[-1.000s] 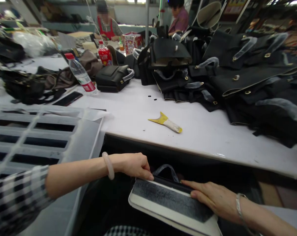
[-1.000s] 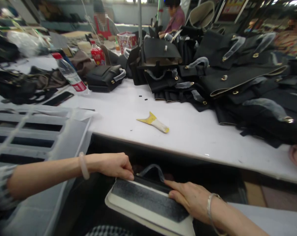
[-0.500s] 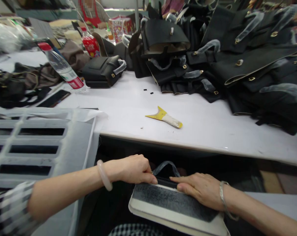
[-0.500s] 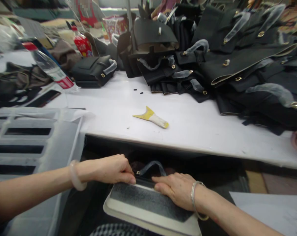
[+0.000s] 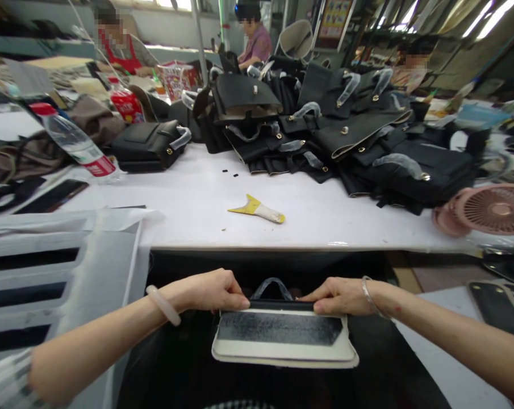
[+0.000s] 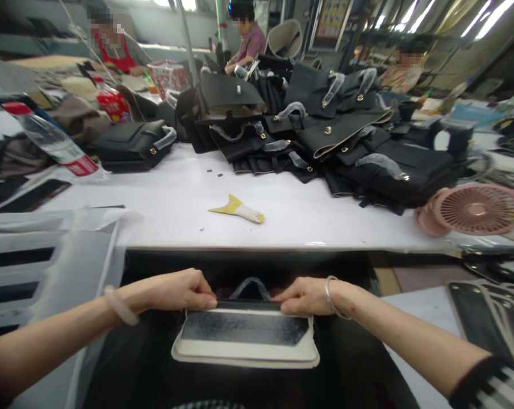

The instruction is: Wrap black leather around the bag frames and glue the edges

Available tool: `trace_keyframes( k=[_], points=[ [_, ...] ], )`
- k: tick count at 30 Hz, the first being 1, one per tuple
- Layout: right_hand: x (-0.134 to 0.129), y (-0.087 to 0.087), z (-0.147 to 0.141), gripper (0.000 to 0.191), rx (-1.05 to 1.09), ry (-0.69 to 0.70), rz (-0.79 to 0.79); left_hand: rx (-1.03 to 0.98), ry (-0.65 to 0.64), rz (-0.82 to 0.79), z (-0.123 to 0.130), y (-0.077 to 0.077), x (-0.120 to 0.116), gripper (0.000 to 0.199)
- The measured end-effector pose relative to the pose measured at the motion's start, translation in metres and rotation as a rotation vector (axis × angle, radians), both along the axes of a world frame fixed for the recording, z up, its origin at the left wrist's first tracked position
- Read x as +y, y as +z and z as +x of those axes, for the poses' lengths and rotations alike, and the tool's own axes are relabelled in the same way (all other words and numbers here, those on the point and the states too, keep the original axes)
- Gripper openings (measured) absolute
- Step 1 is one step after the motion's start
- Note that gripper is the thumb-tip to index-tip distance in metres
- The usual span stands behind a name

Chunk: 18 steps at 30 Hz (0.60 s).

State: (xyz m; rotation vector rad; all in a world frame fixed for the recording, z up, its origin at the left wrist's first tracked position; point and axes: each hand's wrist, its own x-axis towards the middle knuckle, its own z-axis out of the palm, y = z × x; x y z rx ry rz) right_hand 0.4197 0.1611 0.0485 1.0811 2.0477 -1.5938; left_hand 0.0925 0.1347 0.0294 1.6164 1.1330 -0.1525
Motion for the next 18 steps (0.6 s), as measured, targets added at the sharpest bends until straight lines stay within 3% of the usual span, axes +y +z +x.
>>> trace_keyframes(
  k=[5, 9, 11, 14, 16, 18],
  points=[
    [-0.006, -0.014, -0.009, 0.039, 0.011, -0.156, 0.059, 0.030, -0.023, 0.107, 0.009, 0.004, 0.002, 0.029],
    [-0.012, -0.027, -0.003, 0.042, 0.144, -0.447, 0.099, -0.032, 0.042, 0.455, 0.035, 0.010, -0.016, 0.034],
    [-0.022, -0.039, 0.010, 0.055, 0.247, -0.696, 0.117, -0.141, 0.096, 0.609, 0.054, 0.012, -0.037, 0.023],
    [-0.052, -0.070, 0.030, 0.071, 0.361, -1.199, 0.153, -0.239, 0.111, 0.778, 0.082, 0.010, -0.072, 0.012],
    [-0.083, -0.098, 0.029, 0.070, 0.389, -1.528, 0.114, -0.248, 0.096, 0.845, 0.099, 0.004, -0.092, 0.013],
    [-0.112, -0.126, 0.012, 0.056, 0.455, -1.734, -0.042, -0.248, 0.092, 0.878, 0.114, -0.004, -0.103, 0.012]
  ],
)
